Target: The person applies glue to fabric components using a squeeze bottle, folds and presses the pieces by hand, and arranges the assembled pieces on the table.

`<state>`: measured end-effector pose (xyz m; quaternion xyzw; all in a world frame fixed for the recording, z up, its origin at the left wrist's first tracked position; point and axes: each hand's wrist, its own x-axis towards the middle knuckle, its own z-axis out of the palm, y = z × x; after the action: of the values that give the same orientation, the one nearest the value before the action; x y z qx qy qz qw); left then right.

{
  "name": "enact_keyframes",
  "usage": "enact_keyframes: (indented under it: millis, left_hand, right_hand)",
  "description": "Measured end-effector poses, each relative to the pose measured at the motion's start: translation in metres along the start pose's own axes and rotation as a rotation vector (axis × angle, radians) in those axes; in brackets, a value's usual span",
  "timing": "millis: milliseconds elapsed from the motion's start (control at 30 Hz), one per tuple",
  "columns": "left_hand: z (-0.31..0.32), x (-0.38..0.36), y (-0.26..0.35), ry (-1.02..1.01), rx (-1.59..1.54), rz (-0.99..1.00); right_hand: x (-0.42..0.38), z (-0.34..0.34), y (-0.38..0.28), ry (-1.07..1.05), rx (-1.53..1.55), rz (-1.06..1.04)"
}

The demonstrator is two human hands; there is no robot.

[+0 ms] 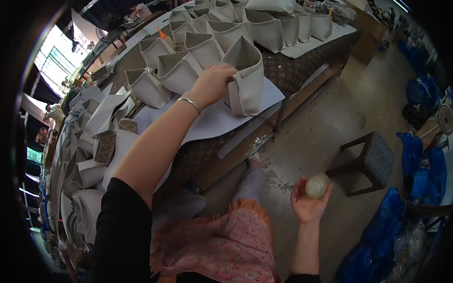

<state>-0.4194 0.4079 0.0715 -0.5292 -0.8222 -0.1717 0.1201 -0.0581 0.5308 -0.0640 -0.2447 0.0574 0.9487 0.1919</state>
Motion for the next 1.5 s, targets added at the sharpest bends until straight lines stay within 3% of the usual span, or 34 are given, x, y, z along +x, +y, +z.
enact_keyframes:
  millis: [100,333,467,567,633,800,933,1000,1033,1067,1100,1133,1200,1267,1300,1367,1500]
  left_hand:
    - [0.001,-0.003,-0.007,0.026,-0.137,-0.102]
    - [-0.013,-0.027,0.012,0.140,-0.171,-0.201]
    - [-0.059,-0.087,0.027,-0.359,-0.064,-0.261]
    - [-0.076,-0.133,0.026,-0.495,-0.034,-0.306]
    - [-0.072,-0.153,0.029,-0.535,-0.004,-0.345]
    - [-0.037,-0.188,0.030,-0.679,-0.065,-0.356]
    - [-0.021,-0.213,0.035,-0.525,0.155,-0.284]
    - [-0.031,-0.227,0.036,-0.254,-0.173,-0.304]
    - [-0.044,-0.235,0.038,-0.246,-0.168,-0.330]
    - [-0.063,-0.244,0.041,-0.111,-0.293,-0.360]
    - [-0.081,-0.253,0.043,0.029,-0.415,-0.383]
    - [-0.098,-0.264,0.042,0.044,-0.408,-0.402]
    - [-0.132,-0.287,0.031,0.320,-0.123,-0.542]
    - [-0.156,-0.309,0.005,0.444,0.044,-0.684]
    - [-0.158,-0.326,-0.016,0.458,0.059,-0.700]
    - [-0.155,-0.363,-0.052,0.220,0.089,-0.998]
    - [-0.170,-0.372,-0.030,0.097,0.059,-0.968]
  right_hand:
    - [0.043,0.047,0.023,-0.148,-0.009,0.225]
    - [0.173,0.114,0.046,-0.414,-0.237,0.120]
    - [0.195,0.119,0.038,-0.374,-0.259,0.102]
    - [0.203,0.123,0.034,-0.409,-0.294,0.079]
    - [0.210,0.143,0.038,-0.210,-0.267,-0.050]
    - [0.234,0.156,0.045,-0.090,-0.199,-0.120]
    - [0.217,0.140,0.034,-0.202,-0.137,-0.071]
    - [0.195,0.133,0.026,-0.228,-0.147,-0.113]
    - [0.193,0.119,0.011,-0.392,-0.193,-0.040]
    - [0.189,0.102,-0.004,-0.555,-0.233,0.033]
    - [0.175,0.094,-0.008,-0.608,-0.255,0.069]
    - [0.158,0.090,-0.011,-0.664,-0.278,0.106]
    - [0.127,0.077,-0.011,-0.622,-0.219,0.100]
    - [0.101,0.062,-0.009,-0.665,-0.223,0.150]
    - [0.089,0.054,-0.008,-0.704,-0.216,0.179]
    - [0.068,0.039,-0.006,-0.712,-0.220,0.218]
    - [0.035,0.025,0.005,-0.728,-0.346,0.231]
